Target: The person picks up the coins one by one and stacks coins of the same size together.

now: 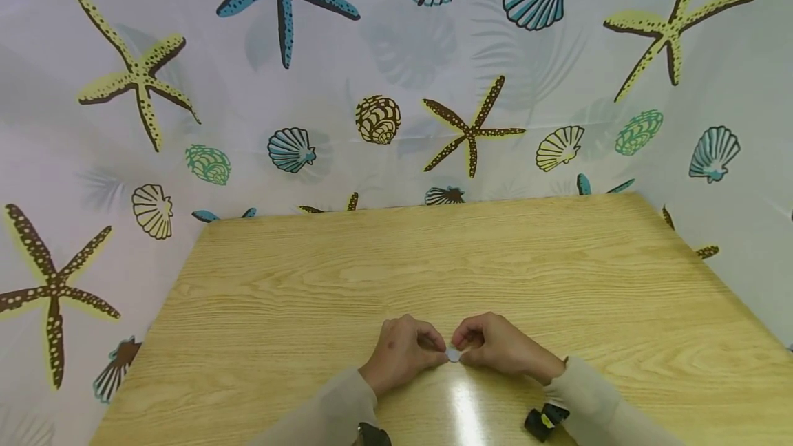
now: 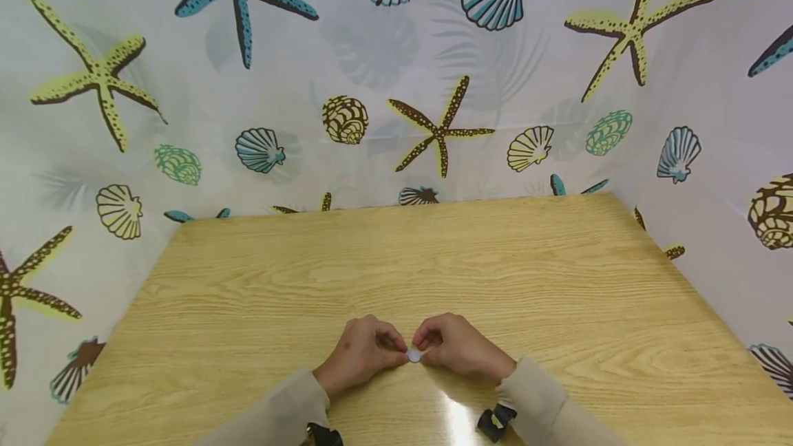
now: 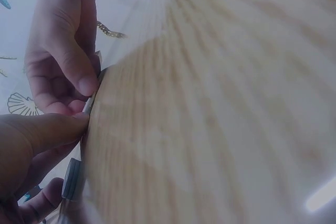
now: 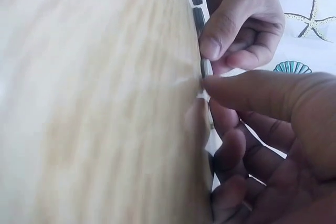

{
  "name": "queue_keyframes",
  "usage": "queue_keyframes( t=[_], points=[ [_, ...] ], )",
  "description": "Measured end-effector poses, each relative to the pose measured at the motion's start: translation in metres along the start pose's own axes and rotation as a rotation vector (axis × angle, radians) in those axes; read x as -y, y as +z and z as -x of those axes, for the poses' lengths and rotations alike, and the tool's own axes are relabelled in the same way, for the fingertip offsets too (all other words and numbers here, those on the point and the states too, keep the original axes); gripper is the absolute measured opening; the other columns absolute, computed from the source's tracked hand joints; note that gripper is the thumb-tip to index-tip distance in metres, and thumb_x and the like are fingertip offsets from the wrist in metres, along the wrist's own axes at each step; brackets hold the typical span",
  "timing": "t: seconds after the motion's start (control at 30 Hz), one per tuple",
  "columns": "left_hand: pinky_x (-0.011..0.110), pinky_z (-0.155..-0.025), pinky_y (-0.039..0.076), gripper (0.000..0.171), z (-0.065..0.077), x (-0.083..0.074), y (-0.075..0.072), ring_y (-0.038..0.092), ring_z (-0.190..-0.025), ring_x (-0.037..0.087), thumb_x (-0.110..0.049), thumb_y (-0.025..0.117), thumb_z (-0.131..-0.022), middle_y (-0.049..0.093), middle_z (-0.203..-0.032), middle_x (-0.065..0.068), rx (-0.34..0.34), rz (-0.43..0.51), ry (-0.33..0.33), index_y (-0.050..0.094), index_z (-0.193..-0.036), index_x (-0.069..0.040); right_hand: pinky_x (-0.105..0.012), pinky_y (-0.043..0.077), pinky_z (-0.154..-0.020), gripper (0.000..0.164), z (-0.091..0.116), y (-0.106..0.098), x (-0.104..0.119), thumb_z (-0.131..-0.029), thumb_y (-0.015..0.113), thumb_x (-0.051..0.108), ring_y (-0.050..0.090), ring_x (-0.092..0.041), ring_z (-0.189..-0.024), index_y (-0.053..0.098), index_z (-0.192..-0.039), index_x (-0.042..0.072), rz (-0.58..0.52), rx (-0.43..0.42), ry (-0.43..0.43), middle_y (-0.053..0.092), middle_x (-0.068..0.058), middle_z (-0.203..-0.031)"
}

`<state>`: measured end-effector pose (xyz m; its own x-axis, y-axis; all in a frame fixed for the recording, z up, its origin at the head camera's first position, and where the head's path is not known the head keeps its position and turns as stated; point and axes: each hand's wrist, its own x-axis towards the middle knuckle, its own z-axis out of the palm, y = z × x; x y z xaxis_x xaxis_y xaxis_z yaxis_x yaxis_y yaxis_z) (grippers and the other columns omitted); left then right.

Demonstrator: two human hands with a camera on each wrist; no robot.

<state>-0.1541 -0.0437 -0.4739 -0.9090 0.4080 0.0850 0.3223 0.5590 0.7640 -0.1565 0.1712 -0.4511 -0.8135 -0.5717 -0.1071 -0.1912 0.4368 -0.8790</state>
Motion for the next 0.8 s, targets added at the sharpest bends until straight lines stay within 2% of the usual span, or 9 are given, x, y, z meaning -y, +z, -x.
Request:
queue_keyframes(
  t=[0.13,0.27,0.5,0.8],
  points=[
    [0.039,-0.088,0.048,0.014,0.0003,0.0,0.0,0.063,-0.089,0.002,-0.022,0.09,-0.074,0.071,-0.079,-0.021,0.004,0.018,0.008,0.076,-0.076,-0.025,-0.023,0.051,-0.075,0.017,-0.0011,0.0032,-0.002,-0.081,0.074,-0.005,0.063,-0.012,-0.083,0.069,-0.095,0.001,0.02,0.0,-0.047,0.07,-0.003,-0.093],
    [0.041,-0.09,0.047,0.013,0.0005,-0.0001,-0.0008,0.064,-0.088,0.002,-0.022,0.089,-0.075,0.071,-0.08,-0.021,0.016,0.028,0.007,0.076,-0.077,-0.024,-0.023,0.051,-0.073,0.015,-0.0017,0.0047,-0.0014,-0.081,0.074,-0.003,0.062,-0.009,-0.082,0.069,-0.095,0.002,0.031,-0.017,-0.056,0.07,-0.002,-0.09],
    [0.036,-0.088,0.048,0.014,0.0002,0.0009,-0.0025,0.064,-0.086,0.0,-0.021,0.089,-0.074,0.071,-0.08,-0.02,0.022,0.029,0.009,0.077,-0.078,-0.024,-0.023,0.051,-0.074,0.015,-0.0028,0.0053,-0.0012,-0.082,0.075,-0.003,0.063,-0.009,-0.083,0.069,-0.095,0.003,0.036,-0.031,-0.055,0.069,0.0,-0.089],
    [0.041,-0.09,0.047,0.014,0.0006,0.0002,-0.0016,0.064,-0.089,0.003,-0.021,0.09,-0.074,0.072,-0.081,-0.019,0.024,0.036,-0.005,0.077,-0.079,-0.023,-0.023,0.049,-0.075,0.014,-0.003,0.0059,-0.0014,-0.083,0.075,-0.001,0.062,-0.009,-0.083,0.069,-0.095,0.003,0.035,-0.031,-0.045,0.07,-0.01,-0.09]
  ],
)
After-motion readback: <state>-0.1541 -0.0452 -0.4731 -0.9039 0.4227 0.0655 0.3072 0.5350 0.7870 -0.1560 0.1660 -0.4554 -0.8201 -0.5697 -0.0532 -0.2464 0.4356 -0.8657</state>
